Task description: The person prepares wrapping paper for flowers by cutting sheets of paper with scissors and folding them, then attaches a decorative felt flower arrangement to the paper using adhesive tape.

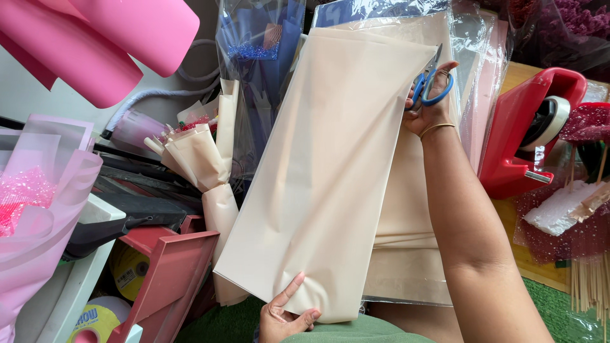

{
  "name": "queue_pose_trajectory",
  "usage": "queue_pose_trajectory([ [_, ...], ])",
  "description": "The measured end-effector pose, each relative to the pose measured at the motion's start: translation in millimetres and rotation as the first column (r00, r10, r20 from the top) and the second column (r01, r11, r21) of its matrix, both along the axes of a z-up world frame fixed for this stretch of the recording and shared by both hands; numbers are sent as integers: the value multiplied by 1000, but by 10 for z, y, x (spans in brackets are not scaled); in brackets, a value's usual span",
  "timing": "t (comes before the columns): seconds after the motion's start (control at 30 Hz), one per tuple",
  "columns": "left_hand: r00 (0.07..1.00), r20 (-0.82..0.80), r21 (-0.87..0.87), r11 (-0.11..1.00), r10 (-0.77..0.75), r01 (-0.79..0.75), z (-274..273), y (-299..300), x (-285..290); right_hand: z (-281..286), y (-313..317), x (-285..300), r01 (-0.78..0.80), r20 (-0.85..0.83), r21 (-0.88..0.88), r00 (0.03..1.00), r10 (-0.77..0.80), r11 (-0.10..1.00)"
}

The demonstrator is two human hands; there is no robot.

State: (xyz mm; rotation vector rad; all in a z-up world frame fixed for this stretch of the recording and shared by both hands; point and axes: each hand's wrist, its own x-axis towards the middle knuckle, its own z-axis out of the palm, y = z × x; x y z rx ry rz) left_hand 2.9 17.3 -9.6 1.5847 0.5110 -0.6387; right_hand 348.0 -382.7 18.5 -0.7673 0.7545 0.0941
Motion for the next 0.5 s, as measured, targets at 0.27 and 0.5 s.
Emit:
queue_pose_trajectory([
  [0.27,1000,28,17,1000,3,-4,-100,-6,-20,131,-163,78,99,38,-48,994,-98,994],
  [0.5,974,162,204,971,-160,125,133,-285,205,591,-151,-660,144,255,-114,961,-111,983],
])
